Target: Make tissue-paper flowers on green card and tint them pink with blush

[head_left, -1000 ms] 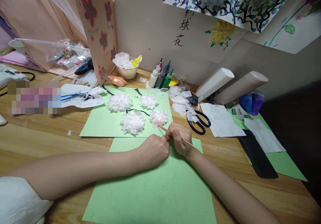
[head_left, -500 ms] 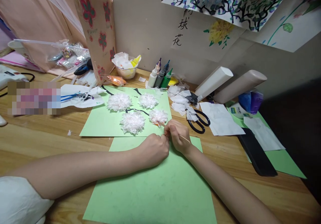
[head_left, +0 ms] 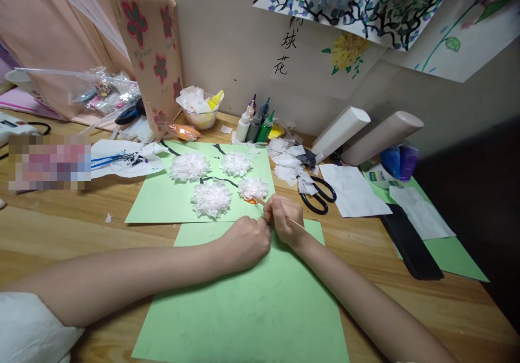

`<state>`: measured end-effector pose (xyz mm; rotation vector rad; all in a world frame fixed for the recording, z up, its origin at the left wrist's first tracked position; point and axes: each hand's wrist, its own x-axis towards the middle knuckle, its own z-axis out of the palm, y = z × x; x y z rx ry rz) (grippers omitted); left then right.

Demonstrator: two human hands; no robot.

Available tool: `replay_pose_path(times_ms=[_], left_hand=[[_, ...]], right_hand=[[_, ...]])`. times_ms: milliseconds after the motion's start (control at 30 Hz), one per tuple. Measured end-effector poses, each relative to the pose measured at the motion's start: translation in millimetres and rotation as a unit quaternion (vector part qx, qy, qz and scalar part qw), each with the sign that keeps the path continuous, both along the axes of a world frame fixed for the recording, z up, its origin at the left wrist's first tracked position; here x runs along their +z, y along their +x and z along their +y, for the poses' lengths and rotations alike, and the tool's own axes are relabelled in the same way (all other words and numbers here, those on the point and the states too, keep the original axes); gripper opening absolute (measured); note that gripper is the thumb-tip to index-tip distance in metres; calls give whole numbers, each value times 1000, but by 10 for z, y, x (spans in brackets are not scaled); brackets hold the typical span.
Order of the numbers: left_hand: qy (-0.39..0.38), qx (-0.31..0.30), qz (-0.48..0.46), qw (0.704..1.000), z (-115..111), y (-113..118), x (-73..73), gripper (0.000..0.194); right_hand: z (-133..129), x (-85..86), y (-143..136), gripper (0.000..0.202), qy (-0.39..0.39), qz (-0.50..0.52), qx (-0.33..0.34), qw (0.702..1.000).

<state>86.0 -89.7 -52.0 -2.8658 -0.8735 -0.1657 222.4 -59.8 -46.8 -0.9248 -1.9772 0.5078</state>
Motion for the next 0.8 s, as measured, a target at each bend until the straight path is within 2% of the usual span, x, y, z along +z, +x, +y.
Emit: replay_pose_path(times_ms=[100, 300, 367, 500, 567, 667, 800], left_hand=[[-5, -5, 1, 1000, 8, 1, -7, 19], [-16, -3, 9, 1000, 12, -1, 27, 22], [-17, -2, 16, 1000, 6, -3, 40, 23], [-25, 10, 25, 999, 0, -2, 45, 24], [-36, 24, 23, 999, 4, 2, 38, 23], [-44, 30, 22, 998, 15, 6, 28, 25], [-53, 31, 13, 998, 27, -3, 32, 32]], right_hand=[[1, -12, 10, 41, 20, -1, 13, 1000], [40, -28, -11, 41, 3, -24, 10, 1000], [53, -34, -12, 43, -33, -13, -10, 999], [99, -61, -1, 48, -156, 31, -66, 985], [111, -70, 0, 48, -178, 42, -67, 981], [87, -52, -4, 45, -134, 31, -43, 990], [70, 12, 81, 42, 20, 7, -9, 1000]])
